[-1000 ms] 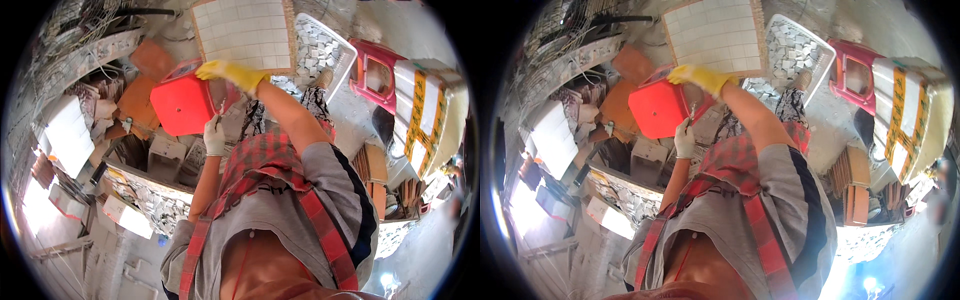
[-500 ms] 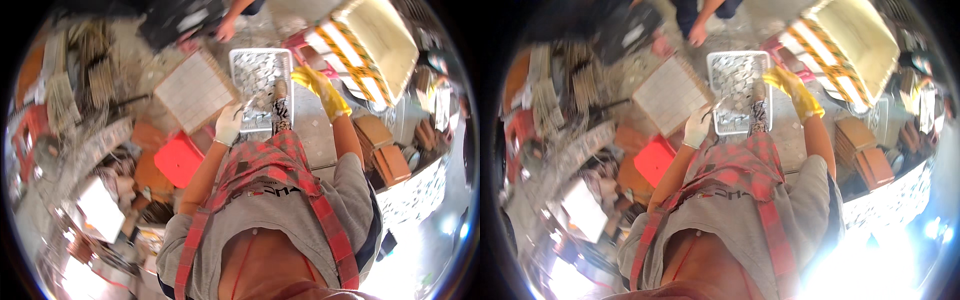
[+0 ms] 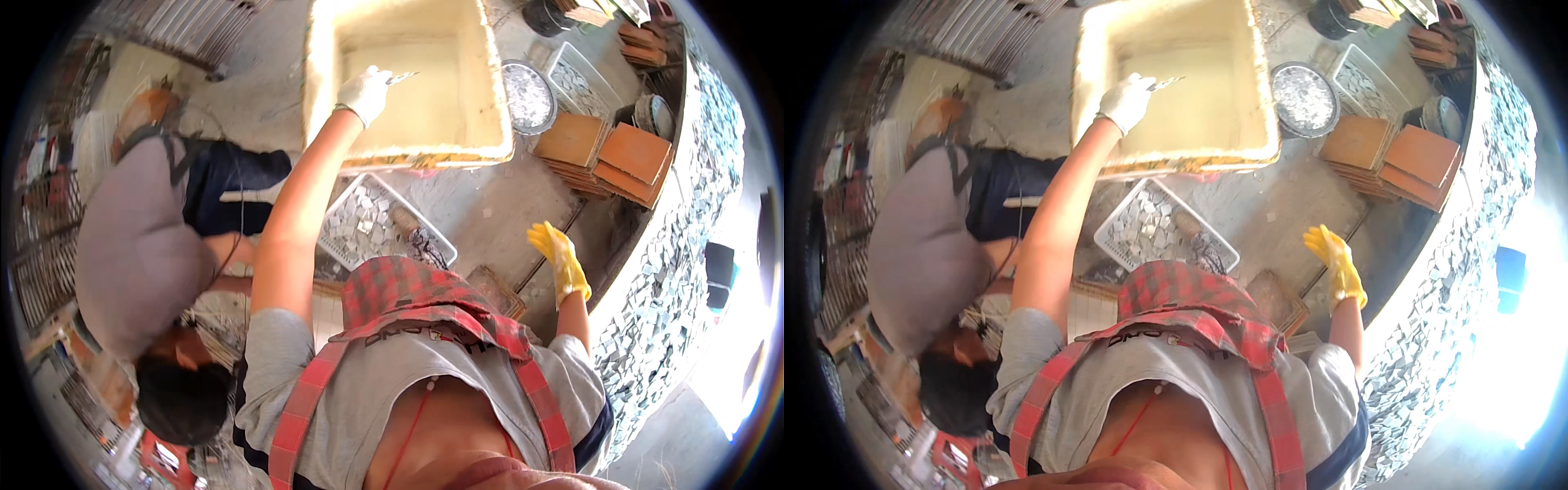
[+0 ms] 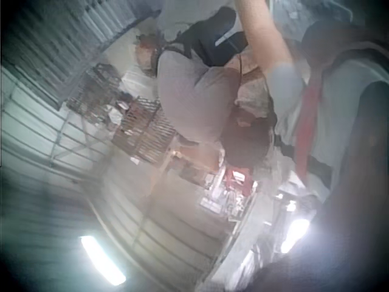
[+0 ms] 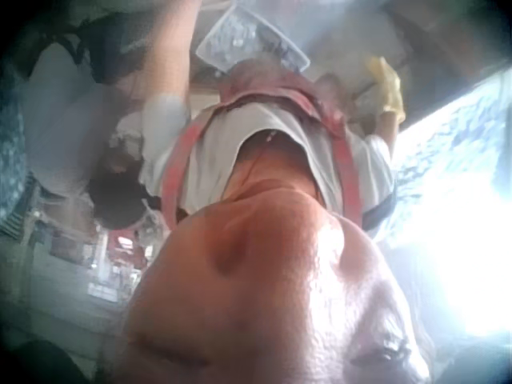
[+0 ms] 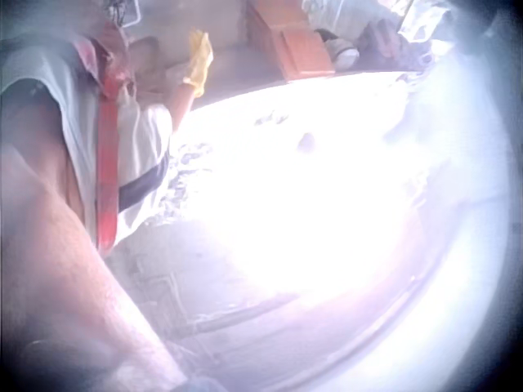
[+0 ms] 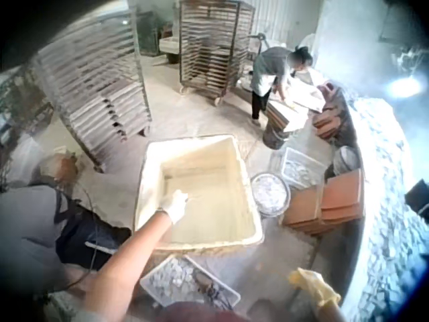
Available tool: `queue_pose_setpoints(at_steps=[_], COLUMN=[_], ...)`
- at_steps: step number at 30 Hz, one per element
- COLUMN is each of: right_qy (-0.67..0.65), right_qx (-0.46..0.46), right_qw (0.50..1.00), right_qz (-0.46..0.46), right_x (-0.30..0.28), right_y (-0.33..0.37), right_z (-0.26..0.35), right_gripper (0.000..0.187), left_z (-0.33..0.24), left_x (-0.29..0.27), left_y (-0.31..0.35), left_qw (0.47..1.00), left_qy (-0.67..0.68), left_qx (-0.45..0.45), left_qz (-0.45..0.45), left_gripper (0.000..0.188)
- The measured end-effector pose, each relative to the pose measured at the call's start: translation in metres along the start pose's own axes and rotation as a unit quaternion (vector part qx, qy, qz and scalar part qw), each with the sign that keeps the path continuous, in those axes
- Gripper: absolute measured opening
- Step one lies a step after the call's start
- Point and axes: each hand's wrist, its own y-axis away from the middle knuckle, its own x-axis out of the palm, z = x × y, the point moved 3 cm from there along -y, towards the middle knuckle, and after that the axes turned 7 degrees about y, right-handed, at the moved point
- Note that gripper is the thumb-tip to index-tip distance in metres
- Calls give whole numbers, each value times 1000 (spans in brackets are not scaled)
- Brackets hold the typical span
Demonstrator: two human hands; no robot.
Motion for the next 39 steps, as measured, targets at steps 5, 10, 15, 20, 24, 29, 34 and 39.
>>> queue_pose_setpoints(at_steps=[5,10,15,20,24,29,34,39], right_qy=[92,29,113,65,169,212,243,217], right_qx=[54,131,117,6,-18,-83,-102,-162], right_qw=[980,954,970,976,961,936,929,944], right_qz=[-165,-267,-183,-206,-219,-268,-261,-188], right_x=[12,11,51,94,97,101,150,138], right_y=[49,57,51,23,0,12,9,-7], right_z=[5,-30,-6,69,114,172,217,186], right_gripper=[63,44,47,44,47,45,43,42], left_z=[29,16,28,12,4,2,50,12], left_x=[83,136,158,138,141,136,131,134], left_y=[-104,-151,-129,-118,-122,-111,-101,-145], left_qw=[982,982,954,950,944,930,957,982], left_qy=[-85,-41,-83,-34,-86,-103,-74,-24], left_qx=[-33,-71,-11,-45,-34,-15,-47,-15], left_qz=[166,169,288,308,316,353,277,185], left_gripper=[27,26,27,27,27,31,31,26])
